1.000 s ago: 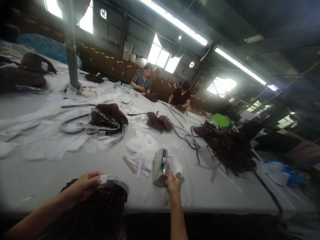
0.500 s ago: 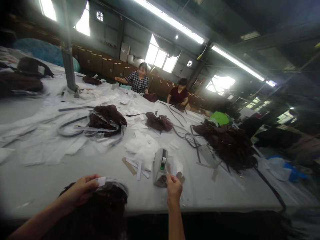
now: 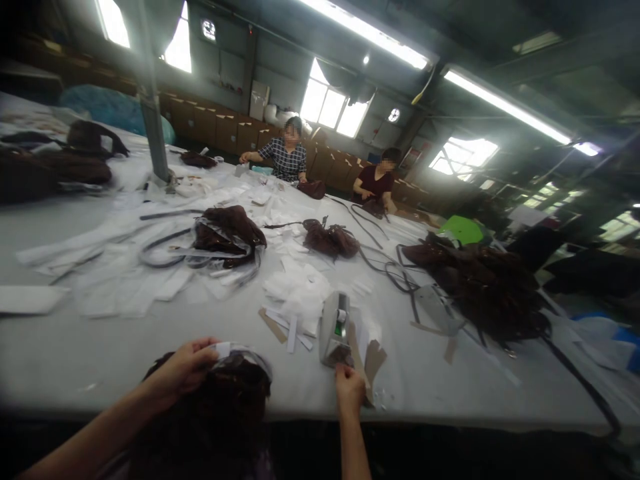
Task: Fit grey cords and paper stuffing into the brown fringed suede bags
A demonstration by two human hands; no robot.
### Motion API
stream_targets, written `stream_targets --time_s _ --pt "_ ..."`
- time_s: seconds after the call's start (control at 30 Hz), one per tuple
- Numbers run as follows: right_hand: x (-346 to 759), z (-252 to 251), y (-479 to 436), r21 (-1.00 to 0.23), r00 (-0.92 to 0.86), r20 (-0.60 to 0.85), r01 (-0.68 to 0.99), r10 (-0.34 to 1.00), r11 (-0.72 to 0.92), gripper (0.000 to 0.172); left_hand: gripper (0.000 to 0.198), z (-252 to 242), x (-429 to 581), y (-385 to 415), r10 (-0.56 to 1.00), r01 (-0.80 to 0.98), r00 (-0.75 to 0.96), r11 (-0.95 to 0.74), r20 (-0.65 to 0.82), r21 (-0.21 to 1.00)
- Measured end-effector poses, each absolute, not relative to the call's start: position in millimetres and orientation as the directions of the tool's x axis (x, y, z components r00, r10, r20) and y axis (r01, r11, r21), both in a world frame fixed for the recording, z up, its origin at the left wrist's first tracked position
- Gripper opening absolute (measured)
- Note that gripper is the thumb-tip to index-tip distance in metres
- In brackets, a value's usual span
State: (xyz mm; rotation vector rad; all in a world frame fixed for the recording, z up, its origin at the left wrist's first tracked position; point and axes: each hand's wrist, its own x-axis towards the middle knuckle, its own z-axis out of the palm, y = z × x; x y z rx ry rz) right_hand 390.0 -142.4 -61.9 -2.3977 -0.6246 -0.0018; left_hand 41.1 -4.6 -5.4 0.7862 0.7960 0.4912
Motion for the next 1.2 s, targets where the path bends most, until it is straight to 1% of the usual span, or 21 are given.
stream_targets --time_s 0.07,0.13,0.17,0.23,0.3,0.33,0.4,0.5,0.6,0.73,0.8,0.93,0.97,1.03,1.13,1.2 --pt "376 -64 -144 -0.629 0.873 0.059 0.409 0.484 -0.661 0.039 0.031 -5 42 -4 0.665 -0.105 0.603 0.614 -0.441 0.782" --pt "348 -60 -143 -0.693 0.834 -0.03 0.38 0.551 -0.612 0.044 0.031 -5 44 -3 0.678 -0.105 0.596 0.597 -0.431 0.795" --pt "330 -55 -142 -0.738 0.799 -0.07 0.362 0.598 -0.569 0.047 0.031 -6 45 -2 0.684 -0.1 0.594 0.584 -0.422 0.805" --pt "288 -36 -138 -0.874 0.67 -0.138 0.264 0.73 -0.407 0.047 0.031 -6 49 -2 0.703 -0.078 0.583 0.548 -0.407 0.833" --pt "246 -13 -130 -0.937 0.516 -0.135 0.212 0.846 -0.278 0.041 0.029 -6 52 -4 0.732 -0.032 0.552 0.496 -0.399 0.868" --pt "229 -2 -125 -0.955 0.454 -0.121 0.191 0.883 -0.229 0.038 0.027 -5 53 -6 0.75 -0.004 0.533 0.466 -0.392 0.885" --pt "203 14 -115 -0.971 0.368 -0.124 0.145 0.921 -0.188 0.034 0.023 -3 54 -10 0.782 0.039 0.503 0.404 -0.367 0.914" --pt "185 18 -99 -0.977 0.336 -0.141 0.102 0.931 -0.185 0.034 0.019 0 53 -16 0.824 0.028 0.492 0.31 -0.283 0.95" --pt "181 9 -89 -0.977 0.37 -0.123 0.116 0.921 -0.177 0.036 0.02 -1 52 -19 0.855 -0.006 0.484 0.216 -0.186 0.976" --pt "180 0 -85 -0.974 0.412 -0.141 0.105 0.9 -0.201 0.038 0.021 -7 51 -21 0.869 0.008 0.477 0.149 -0.135 0.989" --pt "179 -2 -86 -0.972 0.418 -0.182 0.063 0.89 -0.228 0.038 0.021 -8 51 -22 0.869 0.015 0.478 0.139 -0.129 0.99" --pt "178 -4 -86 -0.948 0.395 -0.317 -0.099 0.862 -0.304 0.041 0.019 -8 50 -22 0.871 -0.003 0.481 0.113 -0.098 0.994" --pt "178 -4 -86 -0.939 0.385 -0.344 -0.131 0.856 -0.318 0.042 0.018 -7 50 -22 0.871 -0.006 0.48 0.122 -0.104 0.992" --pt "176 -6 -84 -0.931 0.372 -0.365 -0.161 0.854 -0.328 0.043 0.02 -4 49 -22 0.851 -0.005 0.497 0.195 -0.167 0.981" --pt "174 -10 -82 -0.933 0.385 -0.359 -0.155 0.851 -0.323 0.044 0.026 1 51 -20 0.808 -0.008 0.512 0.343 -0.291 0.939" --pt "173 -14 -81 -0.938 0.402 -0.348 -0.144 0.847 -0.317 0.046 0.03 4 54 -19 0.809 -0.041 0.494 0.386 -0.317 0.922"
